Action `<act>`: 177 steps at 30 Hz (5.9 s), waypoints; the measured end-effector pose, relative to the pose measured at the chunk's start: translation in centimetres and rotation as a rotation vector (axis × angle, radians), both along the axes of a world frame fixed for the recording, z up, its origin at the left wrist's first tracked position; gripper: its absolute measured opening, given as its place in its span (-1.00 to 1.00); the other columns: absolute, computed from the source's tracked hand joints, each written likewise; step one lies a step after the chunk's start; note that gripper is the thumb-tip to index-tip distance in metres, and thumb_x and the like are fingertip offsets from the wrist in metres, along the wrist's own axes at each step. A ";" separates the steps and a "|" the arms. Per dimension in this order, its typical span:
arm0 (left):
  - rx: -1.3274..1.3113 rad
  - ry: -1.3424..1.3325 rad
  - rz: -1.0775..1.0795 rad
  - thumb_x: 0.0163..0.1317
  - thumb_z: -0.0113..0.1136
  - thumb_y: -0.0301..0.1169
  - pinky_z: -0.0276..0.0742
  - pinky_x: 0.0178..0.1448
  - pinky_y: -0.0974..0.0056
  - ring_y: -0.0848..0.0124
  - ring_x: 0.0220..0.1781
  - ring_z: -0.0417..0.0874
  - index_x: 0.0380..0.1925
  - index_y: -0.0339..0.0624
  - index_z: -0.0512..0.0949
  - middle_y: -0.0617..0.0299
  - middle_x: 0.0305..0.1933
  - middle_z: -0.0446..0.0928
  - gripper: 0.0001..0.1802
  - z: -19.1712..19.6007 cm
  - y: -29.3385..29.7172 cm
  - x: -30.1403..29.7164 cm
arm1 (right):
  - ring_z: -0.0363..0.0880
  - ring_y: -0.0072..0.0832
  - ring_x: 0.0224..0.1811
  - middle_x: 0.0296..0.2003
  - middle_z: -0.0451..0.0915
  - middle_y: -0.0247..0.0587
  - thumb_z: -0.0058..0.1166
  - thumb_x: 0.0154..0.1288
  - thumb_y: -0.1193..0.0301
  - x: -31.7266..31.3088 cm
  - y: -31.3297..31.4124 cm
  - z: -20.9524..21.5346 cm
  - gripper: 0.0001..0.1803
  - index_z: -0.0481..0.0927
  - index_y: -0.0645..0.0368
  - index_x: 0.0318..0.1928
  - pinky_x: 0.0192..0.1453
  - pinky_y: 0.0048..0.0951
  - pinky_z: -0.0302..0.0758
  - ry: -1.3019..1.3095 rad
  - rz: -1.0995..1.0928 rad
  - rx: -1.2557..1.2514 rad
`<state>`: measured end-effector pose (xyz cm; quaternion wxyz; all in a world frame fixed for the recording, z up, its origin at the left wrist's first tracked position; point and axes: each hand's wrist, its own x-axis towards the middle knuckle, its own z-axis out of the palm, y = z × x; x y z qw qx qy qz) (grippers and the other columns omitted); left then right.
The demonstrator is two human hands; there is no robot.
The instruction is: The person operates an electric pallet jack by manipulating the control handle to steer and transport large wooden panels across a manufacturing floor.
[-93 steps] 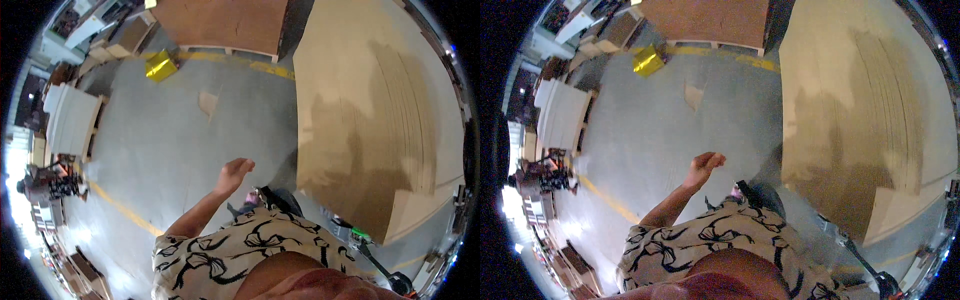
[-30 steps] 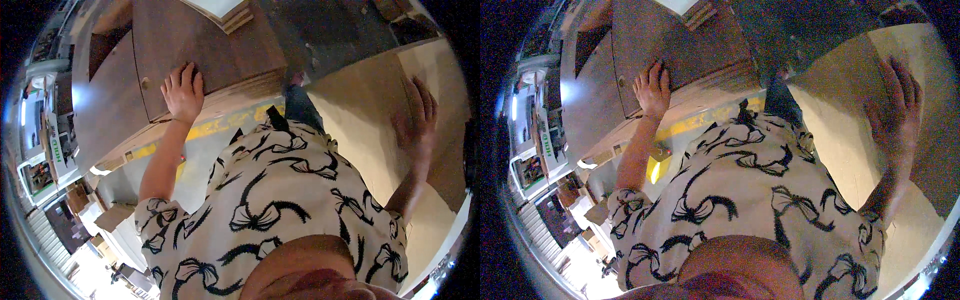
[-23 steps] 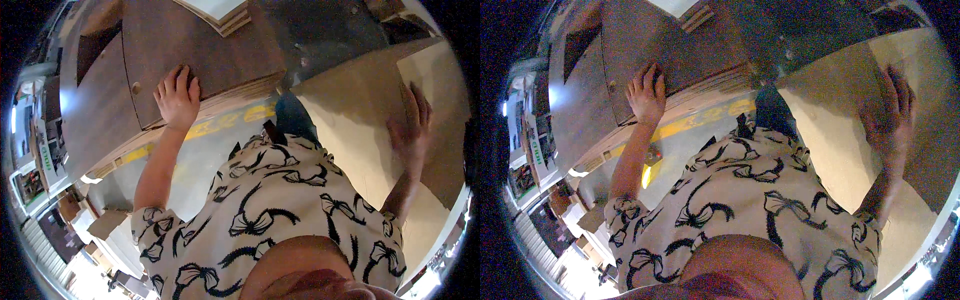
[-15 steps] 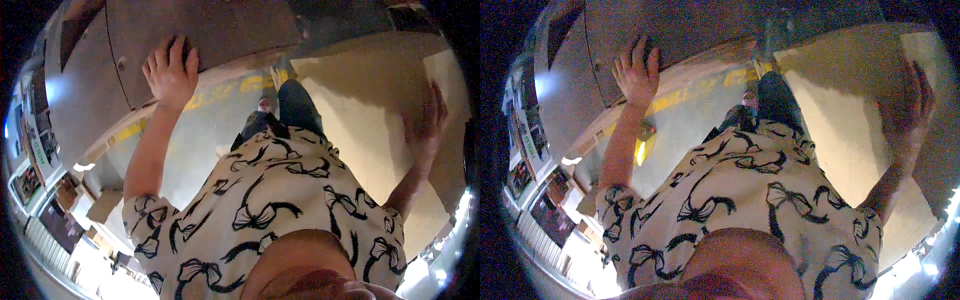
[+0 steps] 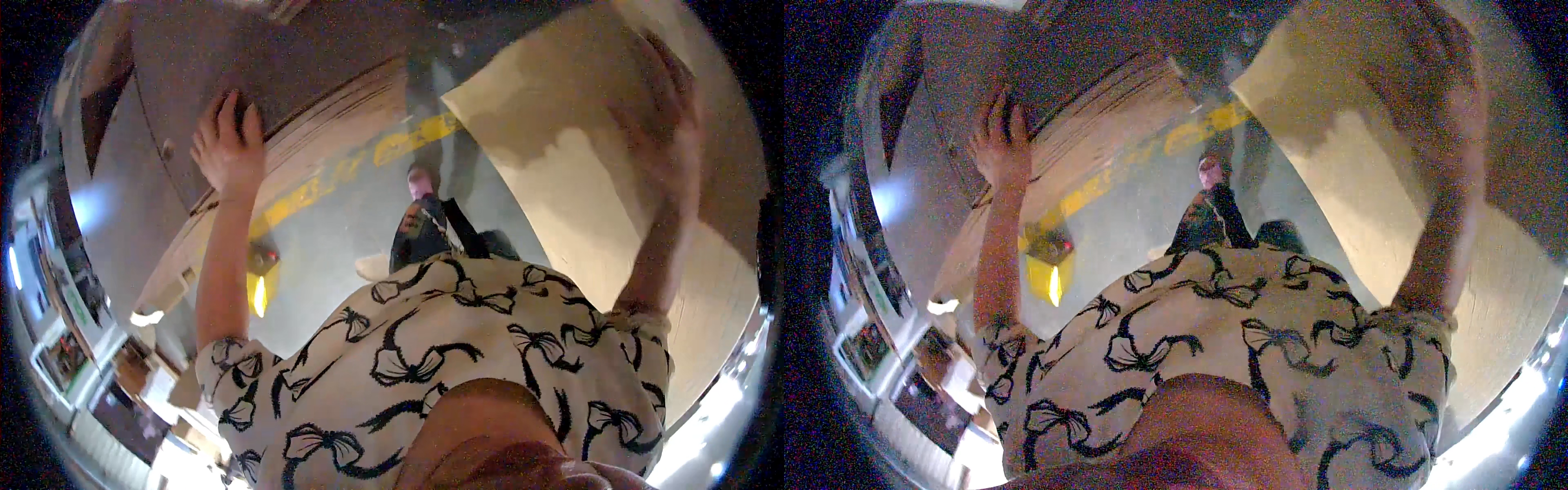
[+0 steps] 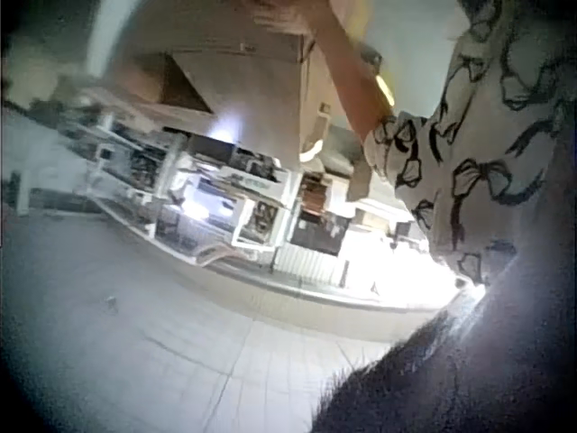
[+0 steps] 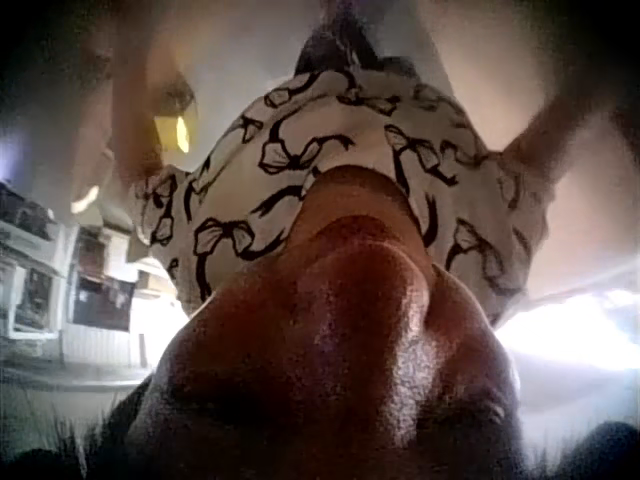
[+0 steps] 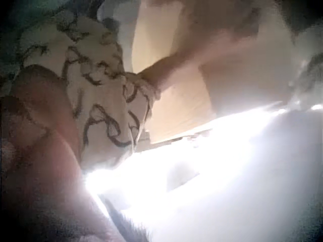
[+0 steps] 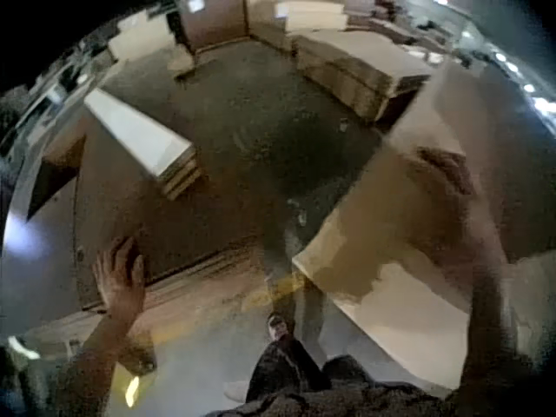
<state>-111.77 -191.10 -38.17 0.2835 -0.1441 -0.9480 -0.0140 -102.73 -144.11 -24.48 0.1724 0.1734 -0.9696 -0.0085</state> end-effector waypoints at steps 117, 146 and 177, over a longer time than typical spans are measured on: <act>0.249 -1.254 -0.269 0.31 -0.47 0.15 0.45 -0.20 -0.06 -0.09 -0.36 0.57 -0.29 -0.15 0.57 -0.16 -0.43 0.54 -0.31 12.9 153.2 156.4 | 0.51 -0.22 -0.61 -0.62 0.52 -0.16 0.01 0.20 0.29 140.9 138.5 -1.4 -0.80 0.64 0.10 -0.41 -0.51 -0.30 0.44 -0.379 0.542 -0.323; 0.327 -1.018 -0.110 0.16 -0.55 0.38 0.47 -0.20 0.00 0.02 -0.33 0.59 -0.50 -0.22 0.57 -0.07 -0.47 0.54 -0.08 5.4 162.0 162.1 | 0.50 -0.03 -0.27 -0.36 0.56 -0.03 -0.19 0.24 0.14 144.0 146.0 -10.1 -0.59 0.54 0.24 -0.35 -0.16 -0.15 0.42 -0.286 0.409 -0.198; 0.219 -0.898 0.074 0.30 -0.48 0.19 0.46 -0.19 -0.03 -0.02 -0.33 0.60 -0.35 -0.13 0.54 -0.03 -0.44 0.57 -0.29 0.9 165.8 166.9 | 0.51 -0.12 -0.50 -0.63 0.49 -0.11 -0.06 0.11 -0.16 146.6 148.2 -15.6 -0.40 0.51 0.16 -0.64 -0.42 -0.20 0.42 -0.025 0.446 -0.272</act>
